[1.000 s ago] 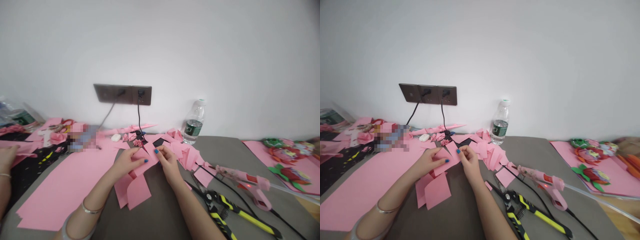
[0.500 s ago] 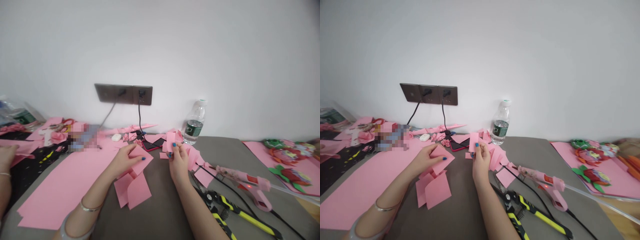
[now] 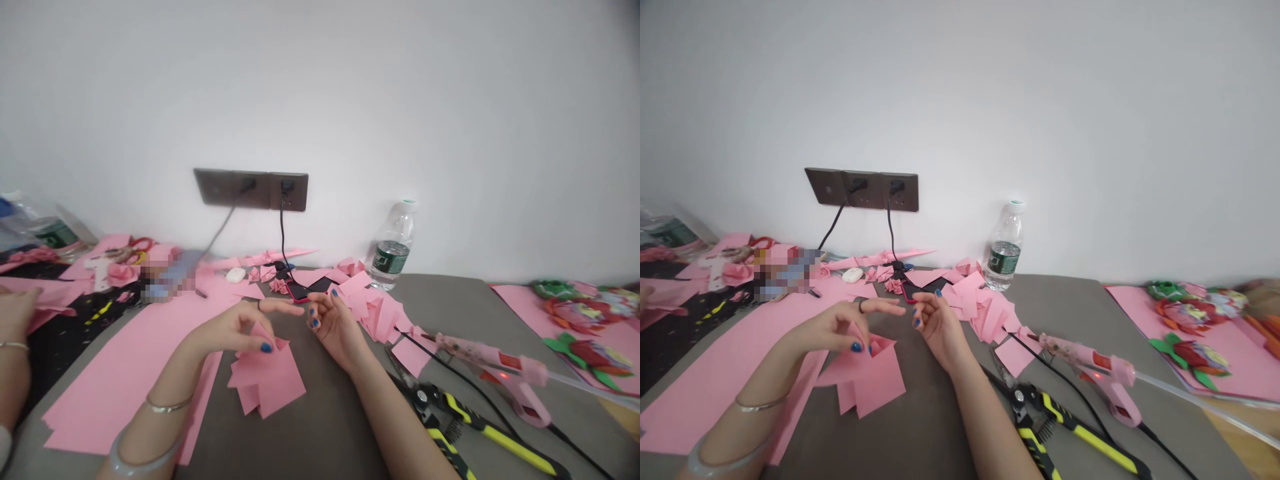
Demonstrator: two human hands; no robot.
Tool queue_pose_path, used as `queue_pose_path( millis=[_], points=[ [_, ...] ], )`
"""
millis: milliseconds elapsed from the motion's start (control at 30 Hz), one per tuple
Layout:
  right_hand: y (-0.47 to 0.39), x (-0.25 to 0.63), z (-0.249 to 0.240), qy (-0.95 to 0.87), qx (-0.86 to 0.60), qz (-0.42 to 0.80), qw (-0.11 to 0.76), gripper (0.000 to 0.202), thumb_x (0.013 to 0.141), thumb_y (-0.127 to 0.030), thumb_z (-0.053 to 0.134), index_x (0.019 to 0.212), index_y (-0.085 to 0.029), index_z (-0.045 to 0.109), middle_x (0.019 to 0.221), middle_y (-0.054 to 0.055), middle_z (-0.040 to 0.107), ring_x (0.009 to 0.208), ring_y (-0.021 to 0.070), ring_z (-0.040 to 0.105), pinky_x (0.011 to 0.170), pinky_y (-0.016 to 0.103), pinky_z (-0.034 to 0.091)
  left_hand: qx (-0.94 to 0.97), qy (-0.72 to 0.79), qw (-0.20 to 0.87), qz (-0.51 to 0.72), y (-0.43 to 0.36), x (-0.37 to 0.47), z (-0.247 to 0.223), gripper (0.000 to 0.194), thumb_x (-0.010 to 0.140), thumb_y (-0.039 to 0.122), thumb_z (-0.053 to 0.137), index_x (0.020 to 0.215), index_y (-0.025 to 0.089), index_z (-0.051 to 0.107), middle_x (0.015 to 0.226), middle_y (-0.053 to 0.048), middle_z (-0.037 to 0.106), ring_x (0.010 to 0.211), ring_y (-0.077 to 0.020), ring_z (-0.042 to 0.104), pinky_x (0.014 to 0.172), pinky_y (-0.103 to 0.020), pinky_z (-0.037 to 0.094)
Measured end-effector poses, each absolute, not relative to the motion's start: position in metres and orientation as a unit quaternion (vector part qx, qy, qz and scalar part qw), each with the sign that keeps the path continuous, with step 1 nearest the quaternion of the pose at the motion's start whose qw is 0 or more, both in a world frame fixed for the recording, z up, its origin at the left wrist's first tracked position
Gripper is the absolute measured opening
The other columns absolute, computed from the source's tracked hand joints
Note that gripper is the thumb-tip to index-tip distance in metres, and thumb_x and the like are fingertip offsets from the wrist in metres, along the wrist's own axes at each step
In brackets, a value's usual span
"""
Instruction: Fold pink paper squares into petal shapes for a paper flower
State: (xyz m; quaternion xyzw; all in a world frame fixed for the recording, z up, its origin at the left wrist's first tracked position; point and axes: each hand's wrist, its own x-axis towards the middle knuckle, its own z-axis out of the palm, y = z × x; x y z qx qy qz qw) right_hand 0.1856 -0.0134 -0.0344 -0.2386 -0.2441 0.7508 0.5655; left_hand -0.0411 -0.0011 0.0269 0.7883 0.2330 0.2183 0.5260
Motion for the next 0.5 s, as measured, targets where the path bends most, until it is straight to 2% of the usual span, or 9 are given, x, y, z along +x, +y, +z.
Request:
queue_pose_path(
  millis=[100, 200, 267, 367, 433, 500],
  points=[
    [-0.011, 0.188, -0.035, -0.241, -0.243, 0.737, 0.583, 0.033, 0.069, -0.048, 0.078, 0.082, -0.017, 0.073, 0.06, -0.003, 0.059, 0.051, 0.0076, 0.05, 0.051, 0.018, 0.044, 0.833, 0.241, 0.477, 0.143, -0.008, -0.026, 0.028, 0.011, 0.079, 0.026, 0.07, 0.084, 0.026, 0.08, 0.144, -0.002, 0.054, 0.144, -0.0318, 0.029, 0.116, -0.047, 0.027],
    [-0.009, 0.19, -0.035, -0.235, -0.247, 0.729, 0.594, 0.03, 0.068, -0.045, 0.078, 0.08, -0.019, 0.071, 0.06, -0.004, 0.057, 0.05, 0.008, 0.048, 0.051, 0.019, 0.043, 0.846, 0.29, 0.438, 0.094, -0.013, -0.014, 0.024, 0.014, 0.082, 0.024, 0.066, 0.081, 0.026, 0.08, 0.144, -0.001, 0.054, 0.144, -0.0305, 0.029, 0.115, -0.045, 0.029],
    [-0.009, 0.19, -0.035, -0.232, -0.25, 0.725, 0.598, 0.028, 0.068, -0.043, 0.078, 0.08, -0.019, 0.07, 0.059, -0.004, 0.056, 0.05, 0.0079, 0.047, 0.05, 0.019, 0.042, 0.84, 0.316, 0.432, 0.094, -0.014, -0.012, 0.022, 0.014, 0.083, 0.026, 0.065, 0.085, 0.026, 0.079, 0.143, -0.003, 0.055, 0.14, -0.0305, 0.035, 0.111, -0.044, 0.034],
    [-0.009, 0.189, -0.034, -0.227, -0.258, 0.715, 0.609, 0.027, 0.068, -0.042, 0.078, 0.078, -0.018, 0.069, 0.058, -0.005, 0.054, 0.049, 0.0078, 0.045, 0.049, 0.02, 0.041, 0.805, 0.332, 0.465, 0.161, -0.01, -0.017, 0.019, 0.024, 0.088, 0.034, 0.058, 0.105, 0.026, 0.075, 0.137, -0.006, 0.059, 0.126, -0.0273, 0.053, 0.099, -0.037, 0.048],
    [-0.008, 0.189, -0.035, -0.221, -0.262, 0.704, 0.621, 0.025, 0.069, -0.041, 0.076, 0.077, -0.019, 0.068, 0.056, -0.005, 0.052, 0.048, 0.0078, 0.043, 0.048, 0.02, 0.039, 0.773, 0.372, 0.448, 0.251, -0.003, -0.023, 0.016, 0.03, 0.093, 0.037, 0.049, 0.108, 0.024, 0.072, 0.126, -0.007, 0.066, 0.117, -0.0252, 0.06, 0.097, -0.036, 0.05],
    [-0.007, 0.19, -0.035, -0.216, -0.269, 0.692, 0.634, 0.022, 0.071, -0.04, 0.074, 0.076, -0.02, 0.066, 0.056, -0.006, 0.048, 0.047, 0.0077, 0.041, 0.047, 0.02, 0.038, 0.742, 0.434, 0.385, 0.335, 0.006, -0.031, 0.012, 0.031, 0.094, 0.036, 0.045, 0.105, 0.022, 0.07, 0.116, -0.008, 0.07, 0.112, -0.0254, 0.062, 0.099, -0.04, 0.048]
  ],
)
